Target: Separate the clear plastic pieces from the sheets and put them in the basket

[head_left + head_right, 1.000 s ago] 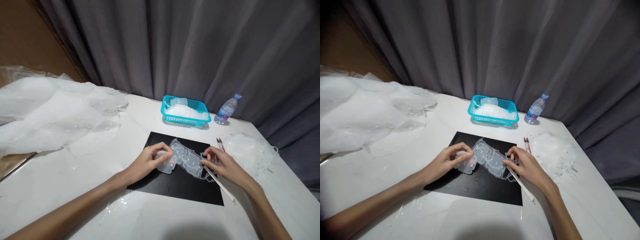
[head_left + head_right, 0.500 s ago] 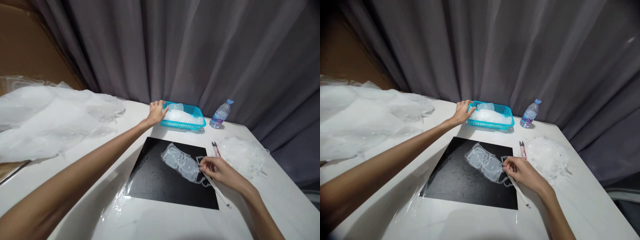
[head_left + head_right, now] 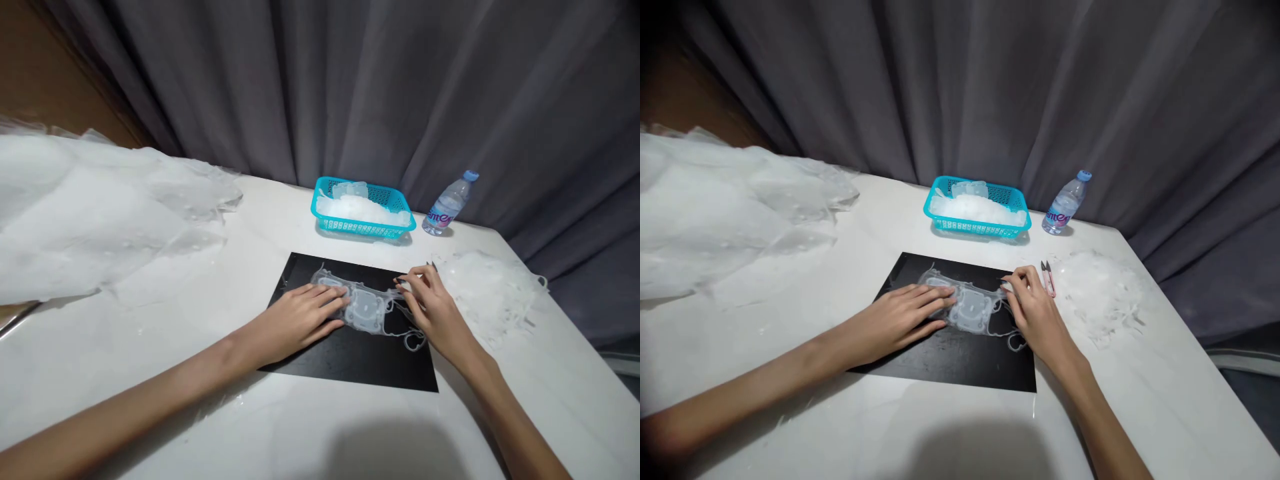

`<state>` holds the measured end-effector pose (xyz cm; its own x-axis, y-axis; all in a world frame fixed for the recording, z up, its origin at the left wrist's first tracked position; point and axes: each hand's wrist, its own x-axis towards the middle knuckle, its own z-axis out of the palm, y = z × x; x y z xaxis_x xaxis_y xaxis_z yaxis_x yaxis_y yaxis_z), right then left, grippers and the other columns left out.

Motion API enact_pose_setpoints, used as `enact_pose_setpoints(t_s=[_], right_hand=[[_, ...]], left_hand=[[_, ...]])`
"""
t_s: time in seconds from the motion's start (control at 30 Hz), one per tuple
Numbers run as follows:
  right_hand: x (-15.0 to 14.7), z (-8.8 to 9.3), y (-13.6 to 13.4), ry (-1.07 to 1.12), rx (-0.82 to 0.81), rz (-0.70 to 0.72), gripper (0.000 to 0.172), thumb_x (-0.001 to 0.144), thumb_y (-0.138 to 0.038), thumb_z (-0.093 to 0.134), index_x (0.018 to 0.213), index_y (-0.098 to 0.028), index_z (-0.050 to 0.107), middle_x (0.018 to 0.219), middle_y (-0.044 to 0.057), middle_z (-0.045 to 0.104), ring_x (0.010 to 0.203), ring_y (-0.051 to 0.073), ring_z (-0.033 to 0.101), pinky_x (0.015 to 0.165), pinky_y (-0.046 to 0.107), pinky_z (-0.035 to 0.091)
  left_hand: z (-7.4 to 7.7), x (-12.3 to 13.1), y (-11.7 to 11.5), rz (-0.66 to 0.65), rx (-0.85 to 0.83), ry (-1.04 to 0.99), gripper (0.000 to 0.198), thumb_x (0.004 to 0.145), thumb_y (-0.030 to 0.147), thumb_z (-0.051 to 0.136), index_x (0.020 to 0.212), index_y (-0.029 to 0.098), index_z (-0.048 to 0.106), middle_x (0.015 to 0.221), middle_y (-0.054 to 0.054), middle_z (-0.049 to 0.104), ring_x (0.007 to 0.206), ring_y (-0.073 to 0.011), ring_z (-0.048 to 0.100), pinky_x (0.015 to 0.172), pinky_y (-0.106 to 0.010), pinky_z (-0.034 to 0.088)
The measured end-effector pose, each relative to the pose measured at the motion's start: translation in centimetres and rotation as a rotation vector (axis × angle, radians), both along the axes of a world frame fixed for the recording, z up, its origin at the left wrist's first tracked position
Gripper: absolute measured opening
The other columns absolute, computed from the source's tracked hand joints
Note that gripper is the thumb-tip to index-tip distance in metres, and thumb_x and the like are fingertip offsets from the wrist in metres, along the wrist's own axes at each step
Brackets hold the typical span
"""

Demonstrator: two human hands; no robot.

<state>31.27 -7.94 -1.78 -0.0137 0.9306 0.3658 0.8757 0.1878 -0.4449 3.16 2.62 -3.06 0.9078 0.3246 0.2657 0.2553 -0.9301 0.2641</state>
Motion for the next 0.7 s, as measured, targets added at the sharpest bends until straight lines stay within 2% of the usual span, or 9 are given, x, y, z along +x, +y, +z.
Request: enact_pose_setpoints(t_s=[0.07, 0.2, 0.27, 0.33, 0.43, 0.5, 0.6, 0.63, 0.7], right_hand=[[-0.4, -0.3, -0.1, -0.009, 0.042, 0.014, 0.028, 0.111, -0.031, 0.039, 0.125, -0.022, 0.062, 0.117, 0.013, 0.058, 0.096, 0.023, 0.067, 0.082, 0.035, 0.056], [-1.1, -0.8, -0.4, -0.145, -0.014, -0.014, 0.035, 0.113, -0.032, 0.037, 0.134, -0.023, 0.063, 0.107, 0.01, 0.067, 0.096, 0.024, 0.07, 0.075, 0.033, 0.054], [-1.5, -0.9, -0.4, -0.227, -0.038, -0.031, 0.035, 0.112, -0.035, 0.039, 0.133, -0.024, 0.065, 0.104, 0.009, 0.068, 0.095, 0.025, 0.07, 0.07, 0.033, 0.053], [-1.8, -0.8, -0.2, -0.243, -0.038, -0.052, 0.035, 0.11, -0.043, 0.047, 0.133, -0.025, 0.066, 0.11, 0.01, 0.067, 0.089, 0.024, 0.07, 0.065, 0.032, 0.052], [-2.5, -0.6, 0.3, -0.179, -0.081, -0.001, 0.039, 0.103, -0.053, 0.058, 0.134, -0.029, 0.065, 0.125, 0.01, 0.061, 0.089, 0.022, 0.068, 0.066, 0.032, 0.053], [-2.9, -0.4, 0.5, -0.146, -0.146, 0.085, 0.029, 0.104, -0.05, 0.059, 0.123, -0.029, 0.067, 0.125, 0.009, 0.062, 0.099, 0.024, 0.067, 0.074, 0.034, 0.055], [-3.4, -0.3, 0.6, -0.12, -0.202, 0.154, 0.02, 0.108, -0.043, 0.052, 0.106, -0.026, 0.062, 0.111, 0.006, 0.066, 0.102, 0.024, 0.065, 0.081, 0.035, 0.053], [-3.5, -0.2, 0.5, -0.11, -0.201, 0.152, 0.019, 0.109, -0.041, 0.05, 0.103, -0.025, 0.06, 0.106, 0.006, 0.067, 0.098, 0.024, 0.064, 0.081, 0.035, 0.052], [-3.7, 0.0, 0.4, -0.077, -0.185, 0.126, 0.018, 0.109, -0.039, 0.049, 0.101, -0.025, 0.057, 0.098, 0.004, 0.066, 0.09, 0.022, 0.063, 0.076, 0.034, 0.049]], left_hand=[[0.1, -1.4, 0.0, 0.046, 0.076, 0.026, 0.038, 0.112, 0.041, 0.044, 0.14, 0.022, 0.062, 0.144, -0.012, 0.067, 0.125, -0.03, 0.067, 0.106, -0.045, 0.051], [0.1, -4.0, -0.6, 0.11, 0.204, 0.096, 0.038, 0.113, 0.042, 0.041, 0.134, 0.02, 0.063, 0.138, -0.014, 0.07, 0.121, -0.03, 0.068, 0.102, -0.044, 0.052], [0.2, -5.3, -1.3, 0.146, 0.216, 0.1, 0.037, 0.113, 0.043, 0.04, 0.128, 0.02, 0.065, 0.133, -0.013, 0.071, 0.118, -0.0296, 0.068, 0.101, -0.043, 0.051], [0.5, -6.3, -1.9, 0.165, 0.187, 0.081, 0.035, 0.112, 0.043, 0.041, 0.12, 0.021, 0.067, 0.127, -0.012, 0.072, 0.115, -0.0293, 0.068, 0.1, -0.043, 0.05], [1.3, -7.1, -1.9, 0.142, 0.062, 0.069, 0.033, 0.11, 0.047, 0.046, 0.108, 0.021, 0.067, 0.112, -0.01, 0.071, 0.103, -0.0271, 0.067, 0.097, -0.041, 0.049], [1.9, -7.1, -0.9, 0.161, -0.03, 0.057, 0.033, 0.109, 0.049, 0.048, 0.108, 0.021, 0.066, 0.108, -0.008, 0.068, 0.099, -0.0256, 0.065, 0.096, -0.04, 0.048], [2.7, -6.5, 1.3, 0.186, -0.165, 0.037, 0.039, 0.105, 0.056, 0.054, 0.122, 0.022, 0.063, 0.119, -0.01, 0.064, 0.108, -0.0274, 0.061, 0.097, -0.039, 0.047], [2.8, -6.3, 2.1, 0.163, -0.244, 0.049, 0.042, 0.102, 0.058, 0.058, 0.124, 0.023, 0.063, 0.118, -0.009, 0.065, 0.106, -0.0269, 0.062, 0.092, -0.037, 0.048], [3.1, -5.7, 3.4, 0.123, -0.437, 0.101, 0.04, 0.097, 0.057, 0.066, 0.12, 0.024, 0.065, 0.103, -0.006, 0.066, 0.089, -0.0231, 0.063, 0.077, -0.031, 0.047]])
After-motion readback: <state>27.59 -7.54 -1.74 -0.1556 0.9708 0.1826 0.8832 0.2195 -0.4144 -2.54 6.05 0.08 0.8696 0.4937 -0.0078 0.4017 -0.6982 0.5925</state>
